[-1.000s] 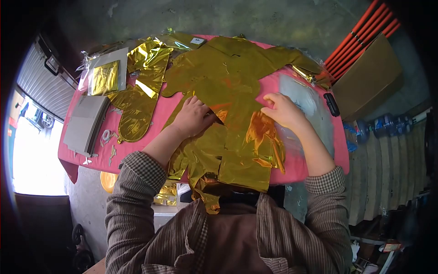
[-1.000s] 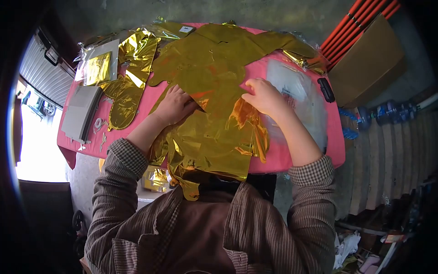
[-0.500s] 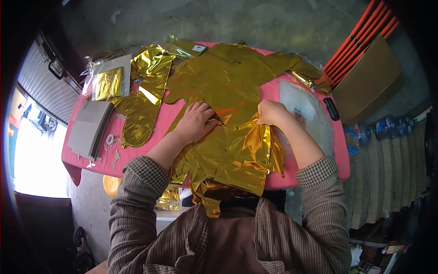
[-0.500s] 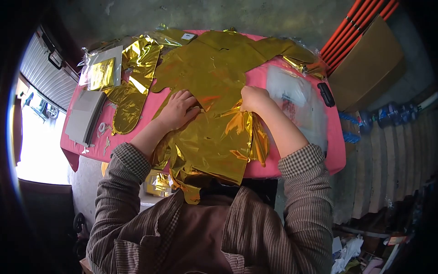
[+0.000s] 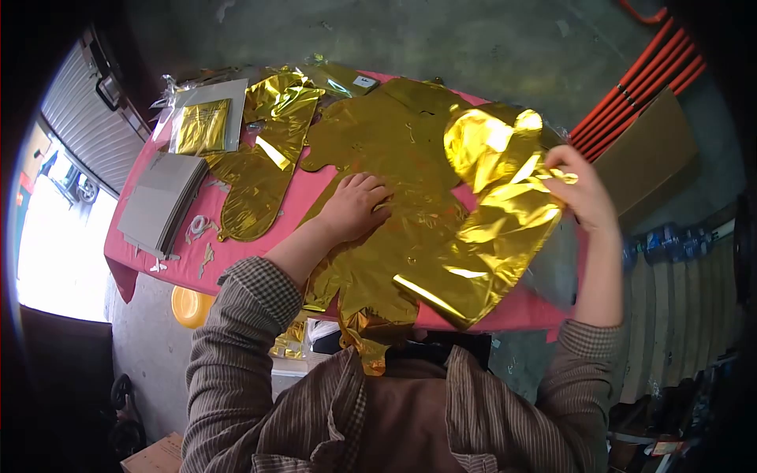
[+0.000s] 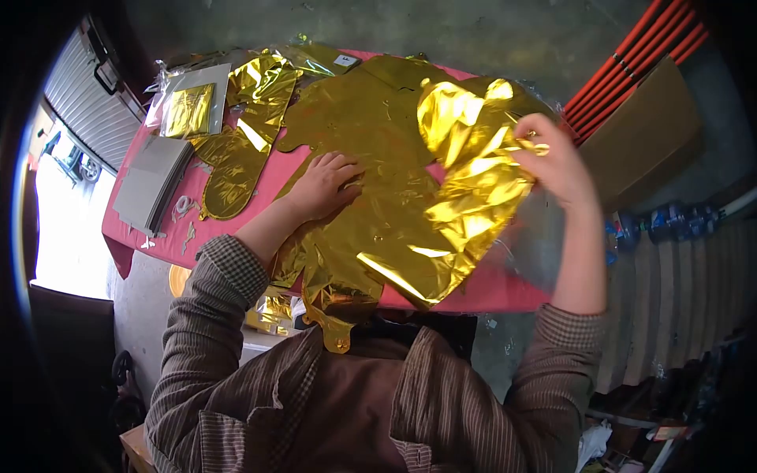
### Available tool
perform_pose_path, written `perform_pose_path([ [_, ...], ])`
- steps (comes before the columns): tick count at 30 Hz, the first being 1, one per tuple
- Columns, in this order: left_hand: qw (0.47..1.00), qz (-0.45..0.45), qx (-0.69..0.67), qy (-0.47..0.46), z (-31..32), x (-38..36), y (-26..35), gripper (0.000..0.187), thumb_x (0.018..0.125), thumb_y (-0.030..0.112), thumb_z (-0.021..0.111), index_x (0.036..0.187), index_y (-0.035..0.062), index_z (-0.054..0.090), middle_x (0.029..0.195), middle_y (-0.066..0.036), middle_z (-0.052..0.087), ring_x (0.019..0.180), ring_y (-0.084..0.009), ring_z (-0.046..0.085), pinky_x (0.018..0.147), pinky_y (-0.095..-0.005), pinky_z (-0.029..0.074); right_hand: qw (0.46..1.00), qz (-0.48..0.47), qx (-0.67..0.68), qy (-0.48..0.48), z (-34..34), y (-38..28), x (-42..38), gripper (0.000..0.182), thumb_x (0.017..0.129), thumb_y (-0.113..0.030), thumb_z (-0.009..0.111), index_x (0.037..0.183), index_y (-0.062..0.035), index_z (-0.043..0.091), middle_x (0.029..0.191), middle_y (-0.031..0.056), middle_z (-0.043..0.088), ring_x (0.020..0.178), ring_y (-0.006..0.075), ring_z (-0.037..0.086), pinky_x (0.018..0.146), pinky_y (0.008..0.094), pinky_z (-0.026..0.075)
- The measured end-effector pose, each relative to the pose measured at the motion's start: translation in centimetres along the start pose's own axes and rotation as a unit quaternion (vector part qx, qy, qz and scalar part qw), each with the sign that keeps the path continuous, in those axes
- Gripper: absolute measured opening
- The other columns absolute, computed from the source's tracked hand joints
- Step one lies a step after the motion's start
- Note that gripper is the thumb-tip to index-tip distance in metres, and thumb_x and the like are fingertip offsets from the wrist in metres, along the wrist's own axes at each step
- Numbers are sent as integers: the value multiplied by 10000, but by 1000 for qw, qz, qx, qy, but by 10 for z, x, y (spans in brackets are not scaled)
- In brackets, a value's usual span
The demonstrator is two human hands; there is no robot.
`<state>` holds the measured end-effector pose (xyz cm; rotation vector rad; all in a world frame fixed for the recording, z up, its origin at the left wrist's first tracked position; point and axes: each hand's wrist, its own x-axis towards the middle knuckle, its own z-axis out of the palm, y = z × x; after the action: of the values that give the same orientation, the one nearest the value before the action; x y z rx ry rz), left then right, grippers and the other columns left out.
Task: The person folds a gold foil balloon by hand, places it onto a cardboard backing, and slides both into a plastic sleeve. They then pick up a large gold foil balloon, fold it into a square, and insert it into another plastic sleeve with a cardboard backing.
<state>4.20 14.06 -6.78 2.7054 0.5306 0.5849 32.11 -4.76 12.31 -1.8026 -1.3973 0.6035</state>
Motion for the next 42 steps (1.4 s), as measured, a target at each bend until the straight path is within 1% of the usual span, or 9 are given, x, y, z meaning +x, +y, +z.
perform_pose_path([
  [3, 1000, -5, 3, 1, 4, 1, -1, 361, 835, 304, 579, 1140, 111, 575, 1168, -78, 524, 1190, -269, 419, 1009, -416, 314, 997, 16, -30, 70, -38, -41, -24, 256, 785, -4, 548, 1036, -51, 525, 972, 7, 526, 932, 87, 511, 812, 203, 406],
  [4, 1000, 2, 7, 17, 6, 1, -2, 358, 831, 320, 578, 1125, 117, 580, 1144, -70, 531, 1178, -262, 427, 1011, -411, 315, 987, -66, -72, 127, -53, -40, -26, 209, 796, -62, 577, 1002, -91, 572, 919, -41, 554, 618, 0, 490, 408, 145, 308],
  [12, 1000, 12, -4, 6, 4, 1, -3, 366, 833, 283, 580, 1148, 96, 571, 1191, -88, 519, 1186, -278, 425, 1002, -422, 320, 983, -26, -183, 17, -44, -128, -16, 170, 812, -161, 551, 934, -62, 616, 725, -30, 564, 386, -21, 367, 323, 152, 240],
  [18, 1000, 12, 6, 19, 4, 1, -2, 361, 823, 281, 586, 1139, 107, 578, 1179, -82, 526, 1174, -271, 436, 994, -416, 332, 960, -20, -199, -194, 84, -88, 79, 177, 754, -94, 558, 894, -7, 623, 695, 13, 591, 563, 86, 527, 460, 248, 421],
  [23, 999, 22, 8, 24, 7, 2, -5, 336, 815, 280, 581, 1098, 99, 584, 1163, -81, 525, 1163, -263, 441, 989, -417, 338, 963, -220, -121, -94, 190, 18, 154, 117, 711, -100, 582, 771, -22, 645, 730, 140, 653, 698, 232, 635, 638, 348, 493],
  [30, 1000, -6, -7, 1, 5, 2, -6, 426, 780, 257, 590, 1174, 107, 530, 1208, -96, 492, 1171, -273, 423, 1022, -431, 288, 990, -80, -82, -77, 222, 29, 127, 372, 798, -309, 650, 1025, -20, 591, 811, 128, 651, 755, 285, 632, 686, 366, 489],
  [32, 999, -20, -26, -20, 7, 0, -7, 444, 780, 260, 591, 1194, 112, 526, 1226, -98, 485, 1187, -273, 415, 1026, -435, 284, 986, -129, -64, -87, 193, 24, 105, 365, 841, -261, 627, 1097, -12, 550, 776, 85, 582, 735, 177, 581, 683, 307, 462],
  [39, 1000, 18, 16, 17, 15, -1, -13, 442, 791, 291, 574, 1185, 95, 536, 1223, -98, 490, 1183, -280, 406, 1034, -442, 278, 918, -189, -208, -279, 163, 49, -5, 698, 840, -495, 562, 1382, -95, 378, 1468, 182, 253, 1358, 338, 243, 1096, 431, 222],
  [42, 999, 10, 38, -7, 10, -1, -11, 484, 762, 286, 603, 1196, 83, 530, 1238, -113, 480, 1207, -295, 389, 1033, -439, 284, 872, -239, -331, -270, 184, 54, -52, 785, 859, -555, 494, 1438, -89, 243, 1506, 175, 147, 1397, 354, 105, 1121, 466, 124],
])
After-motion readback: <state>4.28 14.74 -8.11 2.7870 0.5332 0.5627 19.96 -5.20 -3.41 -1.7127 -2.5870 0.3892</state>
